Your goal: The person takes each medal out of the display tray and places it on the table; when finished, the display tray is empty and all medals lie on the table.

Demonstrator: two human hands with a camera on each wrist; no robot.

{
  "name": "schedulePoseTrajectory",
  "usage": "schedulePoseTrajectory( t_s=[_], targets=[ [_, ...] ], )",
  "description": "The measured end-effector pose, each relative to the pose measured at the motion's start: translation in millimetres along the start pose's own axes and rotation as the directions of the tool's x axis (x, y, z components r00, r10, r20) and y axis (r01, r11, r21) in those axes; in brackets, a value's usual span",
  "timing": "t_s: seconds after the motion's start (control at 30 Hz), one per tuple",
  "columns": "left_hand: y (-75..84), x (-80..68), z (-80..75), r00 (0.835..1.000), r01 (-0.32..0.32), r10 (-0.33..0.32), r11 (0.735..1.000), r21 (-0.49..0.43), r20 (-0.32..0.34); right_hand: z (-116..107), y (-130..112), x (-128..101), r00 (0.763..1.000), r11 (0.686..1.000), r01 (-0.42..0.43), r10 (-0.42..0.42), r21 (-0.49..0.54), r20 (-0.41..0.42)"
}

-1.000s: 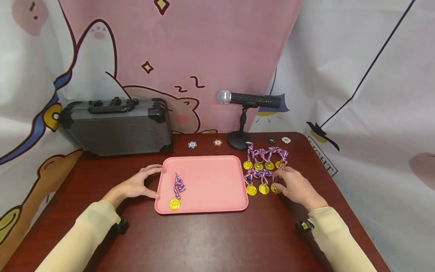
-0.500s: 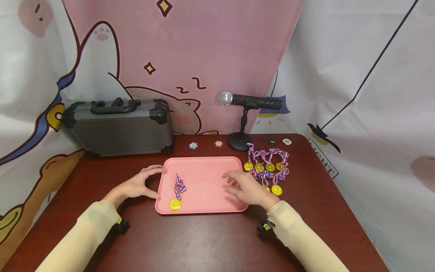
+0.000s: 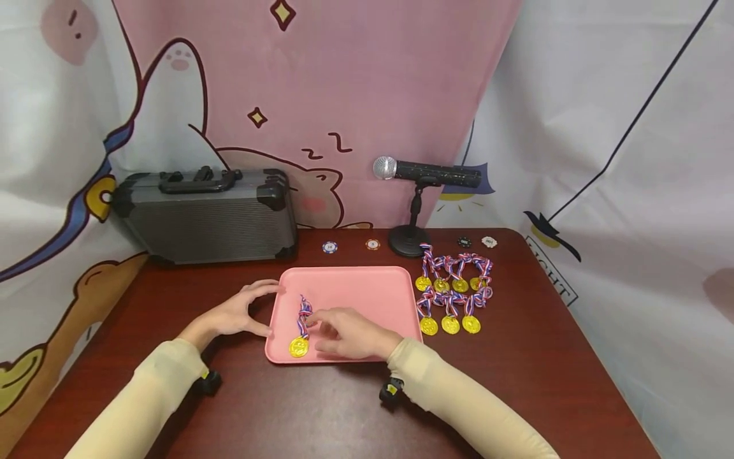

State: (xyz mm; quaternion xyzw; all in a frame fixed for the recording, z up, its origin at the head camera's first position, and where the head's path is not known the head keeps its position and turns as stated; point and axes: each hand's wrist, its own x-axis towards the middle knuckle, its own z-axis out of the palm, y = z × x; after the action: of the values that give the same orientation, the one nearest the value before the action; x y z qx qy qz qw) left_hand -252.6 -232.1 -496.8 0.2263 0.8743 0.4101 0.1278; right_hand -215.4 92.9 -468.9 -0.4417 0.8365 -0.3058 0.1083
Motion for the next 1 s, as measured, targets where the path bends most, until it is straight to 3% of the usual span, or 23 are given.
schedulePoseTrajectory(
  t_s=[0.13, 0.27, 0.47, 0.63, 0.8, 1.0],
  targets=[
    [0.3, 0.3, -0.5, 1.0, 0.004, -0.004, 1.0, -0.002, 0.002, 7.6, -7.7, 12.2, 0.999, 0.99, -0.019, 0.023, -0.137, 0.031],
    [0.0, 0.5, -1.1, 1.0, 0.011, -0.011, 1.0, 0.005, 0.006, 15.2, -14.9, 19.9, 0.997, 0.957, -0.046, 0.061, -0.286, 0.044],
    [0.3, 0.7, 0.8, 1.0, -0.007, 0.008, 1.0, -0.004, 0.004, 20.3, -21.6, 18.3, 0.992, 0.935, -0.111, 0.127, -0.337, 0.024],
    [-1.7, 1.3, 1.9, 1.0, -0.002, 0.002, 1.0, -0.007, 0.008, 19.4, -15.1, 11.7, 0.992, 0.96, -0.115, 0.124, -0.253, 0.021],
    [-3.0, 1.6, 1.8, 1.0, -0.018, 0.018, 1.0, -0.007, -0.004, 14.0, -8.6, 3.4, 0.998, 0.996, -0.07, 0.07, -0.059, 0.003],
    [-4.9, 2.3, 1.5, 1.0, -0.024, 0.024, 1.0, -0.004, -0.01, 6.3, -4.8, -3.7, 0.996, 0.981, -0.076, 0.083, 0.179, -0.031]
  ],
)
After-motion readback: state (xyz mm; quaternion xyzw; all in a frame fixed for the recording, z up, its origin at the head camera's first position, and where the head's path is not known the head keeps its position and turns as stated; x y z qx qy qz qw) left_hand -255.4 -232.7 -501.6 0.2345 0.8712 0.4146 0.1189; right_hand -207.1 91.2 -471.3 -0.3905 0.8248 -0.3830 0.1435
